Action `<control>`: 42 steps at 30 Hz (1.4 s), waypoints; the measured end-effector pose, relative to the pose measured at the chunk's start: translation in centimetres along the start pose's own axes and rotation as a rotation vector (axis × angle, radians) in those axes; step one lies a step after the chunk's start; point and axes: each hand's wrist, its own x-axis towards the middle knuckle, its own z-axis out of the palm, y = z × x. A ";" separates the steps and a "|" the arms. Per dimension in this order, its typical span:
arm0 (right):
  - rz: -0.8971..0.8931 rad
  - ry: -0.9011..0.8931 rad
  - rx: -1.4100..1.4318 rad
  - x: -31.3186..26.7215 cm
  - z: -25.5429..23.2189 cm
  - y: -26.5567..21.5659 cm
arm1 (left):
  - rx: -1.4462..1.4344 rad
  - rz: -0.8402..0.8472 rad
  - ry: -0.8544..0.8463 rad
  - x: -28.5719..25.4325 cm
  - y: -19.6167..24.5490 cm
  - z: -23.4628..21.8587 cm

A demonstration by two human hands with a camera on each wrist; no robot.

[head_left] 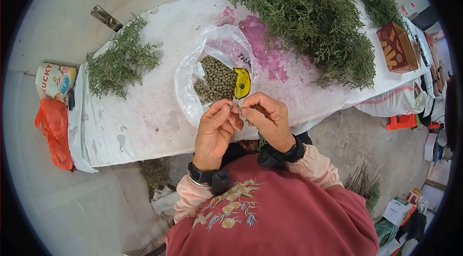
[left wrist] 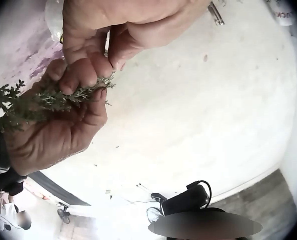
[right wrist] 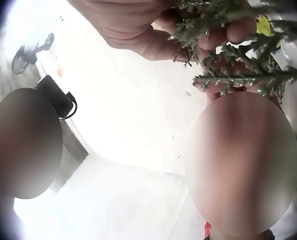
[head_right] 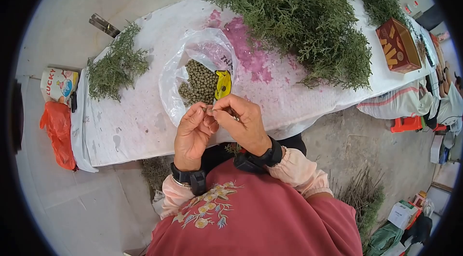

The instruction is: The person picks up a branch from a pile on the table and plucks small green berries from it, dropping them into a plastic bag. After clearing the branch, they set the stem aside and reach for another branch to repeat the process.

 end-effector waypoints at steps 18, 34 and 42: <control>0.059 -0.013 0.090 0.3 0.3 0.0 | 0.112 0.068 0.027 -0.1 -0.2 -0.6; 0.074 -0.012 0.123 0.3 0.7 1.0 | 0.071 0.050 0.007 -0.3 -0.3 -0.6; 0.041 0.019 0.142 0.3 0.9 1.3 | 0.093 0.056 0.027 -0.3 -0.3 -0.8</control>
